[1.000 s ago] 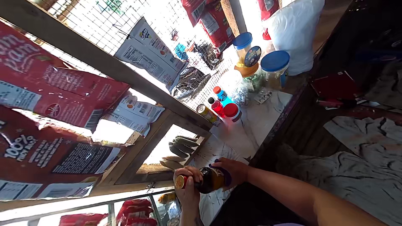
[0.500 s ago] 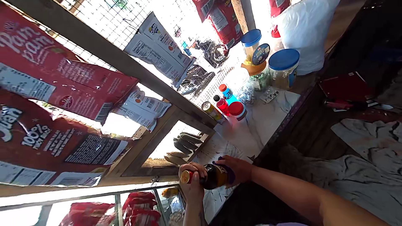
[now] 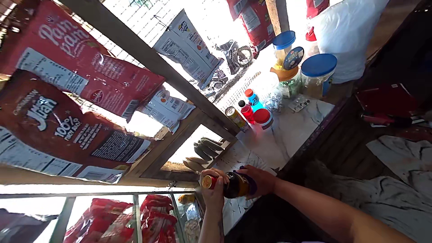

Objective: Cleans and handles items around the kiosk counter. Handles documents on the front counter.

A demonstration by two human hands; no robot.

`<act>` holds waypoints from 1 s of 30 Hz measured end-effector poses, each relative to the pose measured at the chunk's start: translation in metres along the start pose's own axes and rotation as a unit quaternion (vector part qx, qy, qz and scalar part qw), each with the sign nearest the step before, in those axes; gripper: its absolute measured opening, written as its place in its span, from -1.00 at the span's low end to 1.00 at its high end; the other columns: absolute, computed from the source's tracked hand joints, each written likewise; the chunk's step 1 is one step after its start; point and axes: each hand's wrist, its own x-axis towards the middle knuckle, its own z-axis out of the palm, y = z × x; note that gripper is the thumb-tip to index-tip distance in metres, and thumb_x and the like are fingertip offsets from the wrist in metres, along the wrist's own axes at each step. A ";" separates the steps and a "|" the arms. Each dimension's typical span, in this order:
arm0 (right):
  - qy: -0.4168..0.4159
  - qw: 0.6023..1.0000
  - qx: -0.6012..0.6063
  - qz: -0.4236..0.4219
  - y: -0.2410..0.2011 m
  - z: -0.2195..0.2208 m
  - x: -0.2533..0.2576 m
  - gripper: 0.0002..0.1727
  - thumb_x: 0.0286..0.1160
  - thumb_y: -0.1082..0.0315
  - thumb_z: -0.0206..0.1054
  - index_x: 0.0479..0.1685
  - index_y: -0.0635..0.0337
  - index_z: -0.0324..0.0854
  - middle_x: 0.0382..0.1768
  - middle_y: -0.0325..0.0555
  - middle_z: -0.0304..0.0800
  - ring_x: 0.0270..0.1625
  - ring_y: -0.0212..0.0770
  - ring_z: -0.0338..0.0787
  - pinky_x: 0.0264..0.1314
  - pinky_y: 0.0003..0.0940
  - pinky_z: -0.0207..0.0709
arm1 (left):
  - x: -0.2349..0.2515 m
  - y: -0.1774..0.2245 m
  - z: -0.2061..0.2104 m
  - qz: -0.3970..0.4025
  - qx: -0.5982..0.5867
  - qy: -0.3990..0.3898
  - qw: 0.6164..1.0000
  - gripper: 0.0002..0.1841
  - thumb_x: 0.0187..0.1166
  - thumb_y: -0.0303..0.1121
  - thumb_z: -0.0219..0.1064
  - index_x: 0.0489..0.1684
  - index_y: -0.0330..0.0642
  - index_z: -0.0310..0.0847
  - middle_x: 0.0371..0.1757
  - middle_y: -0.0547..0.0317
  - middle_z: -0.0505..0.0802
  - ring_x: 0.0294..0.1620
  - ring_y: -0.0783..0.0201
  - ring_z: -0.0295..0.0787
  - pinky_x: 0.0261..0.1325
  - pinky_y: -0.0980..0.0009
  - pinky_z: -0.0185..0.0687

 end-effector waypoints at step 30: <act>0.051 0.997 -0.013 -0.050 0.007 0.008 0.001 0.24 -0.28 -0.10 0.87 0.69 0.04 0.36 0.46 0.21 0.58 0.41 0.01 0.70 0.42 -0.11 0.66 | -0.004 0.001 0.001 0.009 0.042 0.019 0.999 -0.79 0.63 -0.18 0.41 0.12 0.14 0.60 -0.20 0.35 0.81 -0.24 0.47 0.78 -0.10 0.52 0.76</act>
